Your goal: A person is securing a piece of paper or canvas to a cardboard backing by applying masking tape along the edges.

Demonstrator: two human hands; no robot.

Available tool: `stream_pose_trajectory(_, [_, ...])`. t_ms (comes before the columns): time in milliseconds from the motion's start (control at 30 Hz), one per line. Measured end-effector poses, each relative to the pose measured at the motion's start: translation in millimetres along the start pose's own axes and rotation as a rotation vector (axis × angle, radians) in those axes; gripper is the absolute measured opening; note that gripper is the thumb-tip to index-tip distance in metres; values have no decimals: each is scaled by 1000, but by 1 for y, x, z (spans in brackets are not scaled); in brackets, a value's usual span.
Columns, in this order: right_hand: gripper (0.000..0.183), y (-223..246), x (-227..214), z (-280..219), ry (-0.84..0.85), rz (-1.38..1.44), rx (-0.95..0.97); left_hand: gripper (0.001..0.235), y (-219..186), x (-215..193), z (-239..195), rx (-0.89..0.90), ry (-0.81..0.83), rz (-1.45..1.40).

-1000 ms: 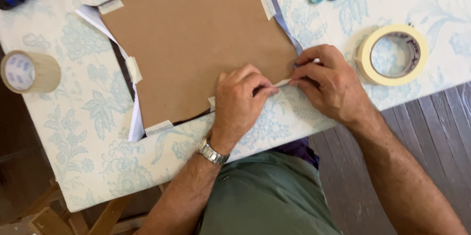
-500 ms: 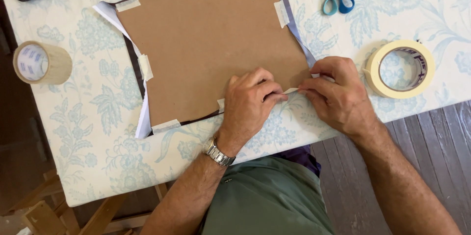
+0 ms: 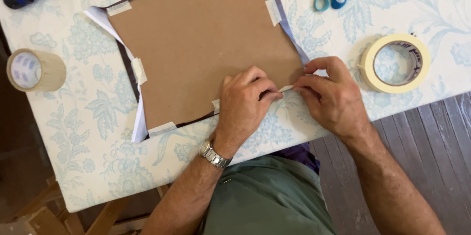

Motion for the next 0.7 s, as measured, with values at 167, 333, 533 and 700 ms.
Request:
stream_pose_trajectory(167, [4,-10,-1,-3,-2,36,51,17,-3,1,1,-6,5,-16])
stream_pose_trajectory(333, [5,-13,1,-2,2,58,50,21,0,0,-2,24,-23,-20])
stream_pose_trajectory(533, [6,-17,2,-3,12,68,77,21,-2,0,-2,38,-21,-17])
stream_pose_trajectory(700, [8,-20,4,-3,4,49,105,22,-1,3,-2,-2,-7,-2])
Point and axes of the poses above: each hand's wrist, its own z-axis towards the middle knuckle, its own x-axis out of the palm, y = z × x, the point moved 8 cm from there along z, towards the middle knuckle, and after that the axes turned 15 degrees about -y, right-handed, at the moved point
